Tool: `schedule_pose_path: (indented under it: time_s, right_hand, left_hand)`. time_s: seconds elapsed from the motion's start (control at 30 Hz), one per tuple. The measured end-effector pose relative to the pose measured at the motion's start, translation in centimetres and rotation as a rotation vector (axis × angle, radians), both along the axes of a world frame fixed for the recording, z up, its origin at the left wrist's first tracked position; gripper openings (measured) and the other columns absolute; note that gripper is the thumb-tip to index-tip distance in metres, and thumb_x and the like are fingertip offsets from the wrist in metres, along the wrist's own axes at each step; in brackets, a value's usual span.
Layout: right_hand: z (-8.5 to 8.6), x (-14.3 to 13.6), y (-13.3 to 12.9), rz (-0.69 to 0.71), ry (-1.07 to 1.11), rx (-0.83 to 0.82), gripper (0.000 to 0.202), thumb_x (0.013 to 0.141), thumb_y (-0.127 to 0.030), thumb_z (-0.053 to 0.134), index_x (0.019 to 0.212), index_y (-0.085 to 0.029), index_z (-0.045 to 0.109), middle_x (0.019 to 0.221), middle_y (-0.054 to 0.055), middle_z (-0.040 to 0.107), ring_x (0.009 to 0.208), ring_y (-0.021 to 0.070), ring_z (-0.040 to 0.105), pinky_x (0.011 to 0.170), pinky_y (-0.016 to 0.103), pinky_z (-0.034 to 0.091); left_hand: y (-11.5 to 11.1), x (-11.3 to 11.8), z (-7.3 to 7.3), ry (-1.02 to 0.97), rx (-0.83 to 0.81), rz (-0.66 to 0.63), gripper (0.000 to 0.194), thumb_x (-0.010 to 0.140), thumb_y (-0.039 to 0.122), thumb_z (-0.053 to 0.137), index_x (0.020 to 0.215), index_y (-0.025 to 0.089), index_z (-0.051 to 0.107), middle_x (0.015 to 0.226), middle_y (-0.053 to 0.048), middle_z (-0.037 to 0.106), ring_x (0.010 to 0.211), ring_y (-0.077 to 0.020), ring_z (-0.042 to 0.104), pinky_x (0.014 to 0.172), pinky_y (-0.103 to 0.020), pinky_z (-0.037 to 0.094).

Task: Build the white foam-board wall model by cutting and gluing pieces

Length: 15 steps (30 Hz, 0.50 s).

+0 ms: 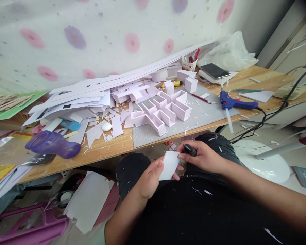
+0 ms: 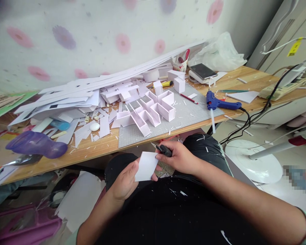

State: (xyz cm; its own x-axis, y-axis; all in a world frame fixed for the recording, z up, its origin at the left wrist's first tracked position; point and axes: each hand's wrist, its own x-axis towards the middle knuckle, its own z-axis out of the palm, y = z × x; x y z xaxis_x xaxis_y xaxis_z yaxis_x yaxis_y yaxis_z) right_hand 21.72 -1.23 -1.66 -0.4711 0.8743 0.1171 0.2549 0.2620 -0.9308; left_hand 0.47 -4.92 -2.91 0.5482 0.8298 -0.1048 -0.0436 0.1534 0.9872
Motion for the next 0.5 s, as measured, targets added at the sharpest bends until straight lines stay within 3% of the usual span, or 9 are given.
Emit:
schedule_pose_path:
  time_s: [0.17,0.37,0.5]
  right_hand:
    - [-0.3,0.3,-0.5,-0.165,-0.155,0.225,0.017,0.087,-0.032,0.054,0.096,-0.019,0.059,0.09,0.007,0.067,0.079,0.0183,0.06,0.074,0.03,0.044]
    - [0.3,0.4,-1.2,0.048,-0.342,0.235,0.008,0.085,-0.026,0.053,0.083,-0.019,0.057,0.071,0.001,0.062,0.062,0.0134,0.054,0.06,0.023,0.038]
    - [0.5,0.3,-1.2,0.054,-0.415,0.245,0.003,0.08,-0.02,0.053,0.077,-0.019,0.054,0.067,0.001,0.059,0.059,0.013,0.051,0.057,0.023,0.036]
  left_hand:
    - [0.1,0.4,-0.2,0.21,0.347,0.129,0.056,0.093,0.053,0.035,0.133,0.018,0.049,0.114,-0.014,0.063,0.095,-0.0231,0.061,0.087,-0.039,0.049]
    - [0.0,0.2,0.7,0.369,0.633,0.184,0.053,0.093,0.046,0.04,0.139,0.02,0.039,0.13,-0.013,0.052,0.117,-0.0254,0.05,0.099,-0.04,0.04]
    - [-0.2,-0.1,0.7,0.449,0.716,0.192,0.054,0.093,0.047,0.041,0.14,0.021,0.037,0.131,-0.014,0.05,0.118,-0.0261,0.049,0.099,-0.042,0.04]
